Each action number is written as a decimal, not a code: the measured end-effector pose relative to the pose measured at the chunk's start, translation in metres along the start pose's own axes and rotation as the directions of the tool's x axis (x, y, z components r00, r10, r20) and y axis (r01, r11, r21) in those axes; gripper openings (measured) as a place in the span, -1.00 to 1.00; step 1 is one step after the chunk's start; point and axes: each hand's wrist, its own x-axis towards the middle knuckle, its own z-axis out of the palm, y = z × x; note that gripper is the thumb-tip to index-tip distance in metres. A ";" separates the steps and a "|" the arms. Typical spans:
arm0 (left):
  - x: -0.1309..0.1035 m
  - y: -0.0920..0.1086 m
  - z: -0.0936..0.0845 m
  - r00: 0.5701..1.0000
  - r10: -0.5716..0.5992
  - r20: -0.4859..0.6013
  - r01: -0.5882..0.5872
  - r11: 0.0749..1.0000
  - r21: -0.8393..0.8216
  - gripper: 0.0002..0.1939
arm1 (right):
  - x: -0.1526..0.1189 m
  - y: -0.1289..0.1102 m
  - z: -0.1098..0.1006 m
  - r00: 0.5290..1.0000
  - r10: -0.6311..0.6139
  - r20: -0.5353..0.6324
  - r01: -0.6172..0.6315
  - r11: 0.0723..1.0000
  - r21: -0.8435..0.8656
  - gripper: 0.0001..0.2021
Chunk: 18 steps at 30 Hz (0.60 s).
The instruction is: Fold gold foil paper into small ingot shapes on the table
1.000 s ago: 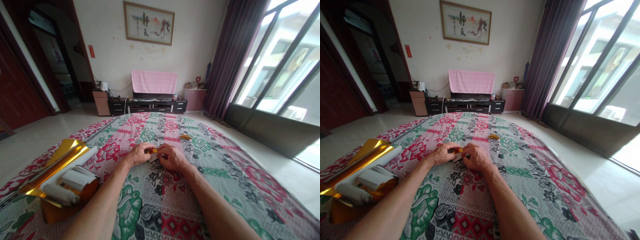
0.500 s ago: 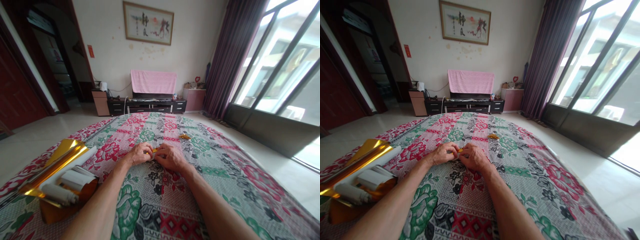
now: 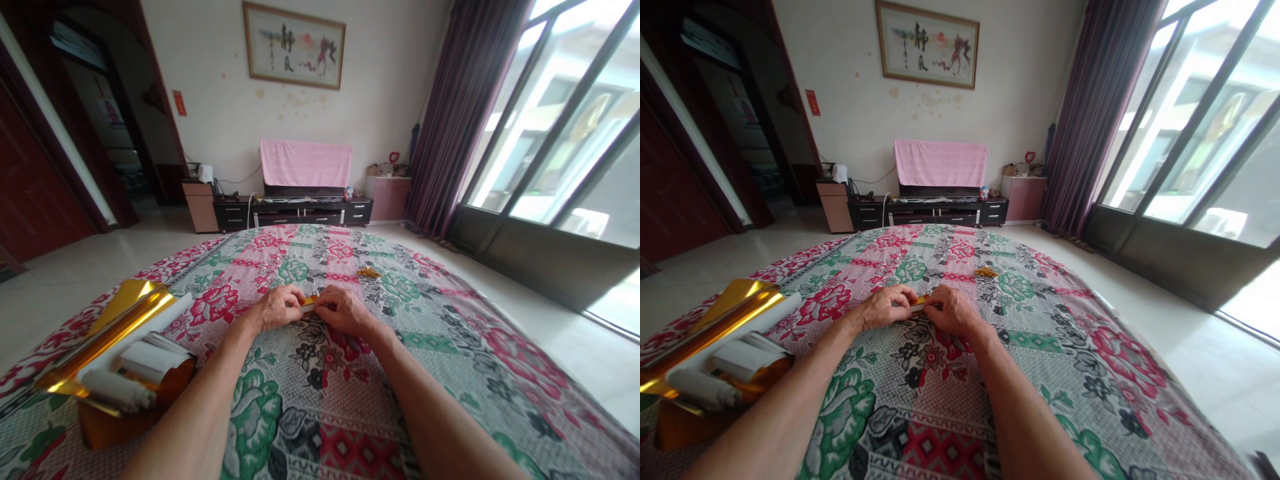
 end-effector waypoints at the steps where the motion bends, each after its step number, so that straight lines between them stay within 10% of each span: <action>1: 0.000 0.001 0.000 1.000 -0.005 0.004 0.005 1.000 -0.002 -0.84 | 0.000 0.001 -0.001 1.000 -0.002 0.005 0.002 1.000 -0.004 -0.83; 18: 0.003 -0.009 0.004 1.000 0.010 -0.016 -0.008 0.995 0.104 -0.80 | 0.003 0.012 0.003 0.995 0.061 -0.081 -0.064 0.998 -0.027 -0.78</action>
